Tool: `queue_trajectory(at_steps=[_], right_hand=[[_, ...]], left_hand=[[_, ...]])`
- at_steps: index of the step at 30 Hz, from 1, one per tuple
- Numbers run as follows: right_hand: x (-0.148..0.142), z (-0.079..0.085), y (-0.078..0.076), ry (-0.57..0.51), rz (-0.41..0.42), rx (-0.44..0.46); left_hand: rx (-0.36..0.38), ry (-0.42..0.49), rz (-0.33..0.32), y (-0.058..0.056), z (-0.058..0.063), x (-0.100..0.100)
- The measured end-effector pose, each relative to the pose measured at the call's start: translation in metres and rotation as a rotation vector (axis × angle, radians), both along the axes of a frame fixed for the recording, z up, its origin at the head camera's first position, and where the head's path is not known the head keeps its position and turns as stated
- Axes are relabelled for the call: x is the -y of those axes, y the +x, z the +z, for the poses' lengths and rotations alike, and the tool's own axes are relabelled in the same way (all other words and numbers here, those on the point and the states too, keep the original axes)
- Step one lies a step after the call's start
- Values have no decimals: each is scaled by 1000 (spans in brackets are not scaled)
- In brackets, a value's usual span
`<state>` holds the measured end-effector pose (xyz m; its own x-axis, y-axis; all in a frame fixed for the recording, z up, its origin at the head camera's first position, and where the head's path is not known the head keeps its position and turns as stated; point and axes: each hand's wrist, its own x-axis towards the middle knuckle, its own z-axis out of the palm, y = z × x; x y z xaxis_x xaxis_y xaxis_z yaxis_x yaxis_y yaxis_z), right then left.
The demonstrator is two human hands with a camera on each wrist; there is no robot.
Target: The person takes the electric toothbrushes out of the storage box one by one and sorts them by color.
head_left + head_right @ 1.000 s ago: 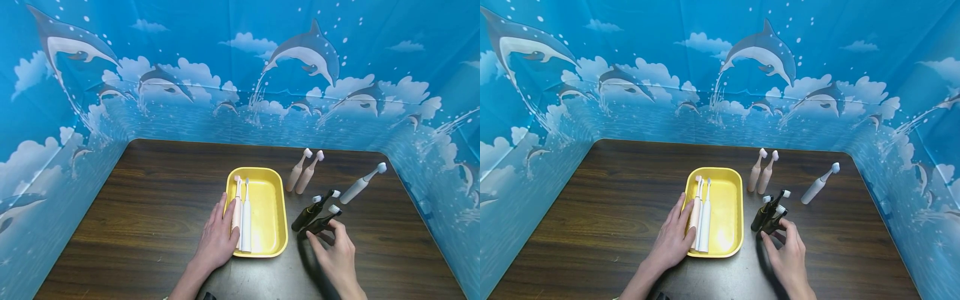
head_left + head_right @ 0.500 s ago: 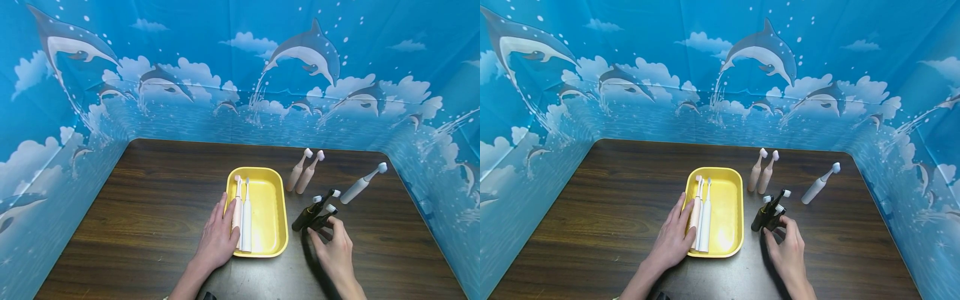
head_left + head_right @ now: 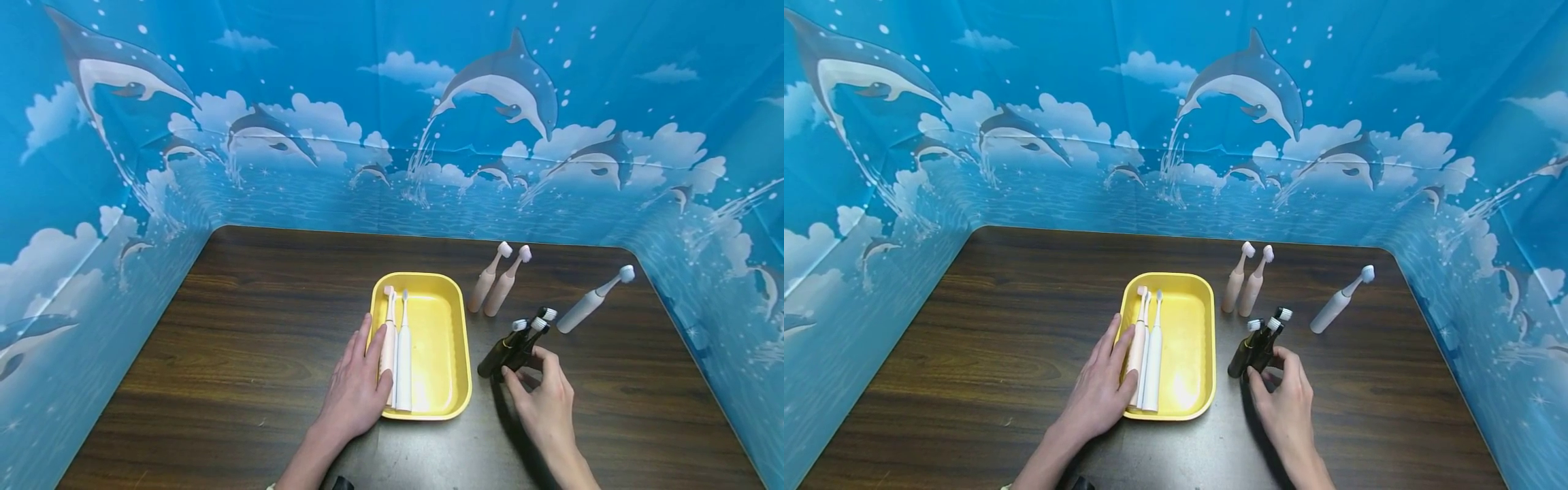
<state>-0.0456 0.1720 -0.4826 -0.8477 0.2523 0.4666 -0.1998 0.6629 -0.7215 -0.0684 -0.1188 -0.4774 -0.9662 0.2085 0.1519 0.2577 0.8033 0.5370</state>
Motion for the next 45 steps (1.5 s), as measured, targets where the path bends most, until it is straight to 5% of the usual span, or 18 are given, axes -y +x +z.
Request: queue_trajectory(at_steps=[17,24,28,30,32,34,41,45], right_hand=[[7,26,10,-12,-31,-44],[23,50,16,-142,6,-395],[51,69,19,-203,121,-589],[62,70,18,-201,212,-604],[70,63,16,-208,296,-552],[76,55,13,-202,353,-408],[97,42,-15,-364,456,363],[105,35,-35,-462,499,575]], left_hand=[[9,4,8,1,2,1],[-2,6,7,1,1,1],[5,5,8,1,1,1],[7,2,9,1,1,1],[7,-1,8,1,1,1],[6,-3,8,1,1,1],[7,-15,10,0,1,0],[11,-19,9,0,2,0]])
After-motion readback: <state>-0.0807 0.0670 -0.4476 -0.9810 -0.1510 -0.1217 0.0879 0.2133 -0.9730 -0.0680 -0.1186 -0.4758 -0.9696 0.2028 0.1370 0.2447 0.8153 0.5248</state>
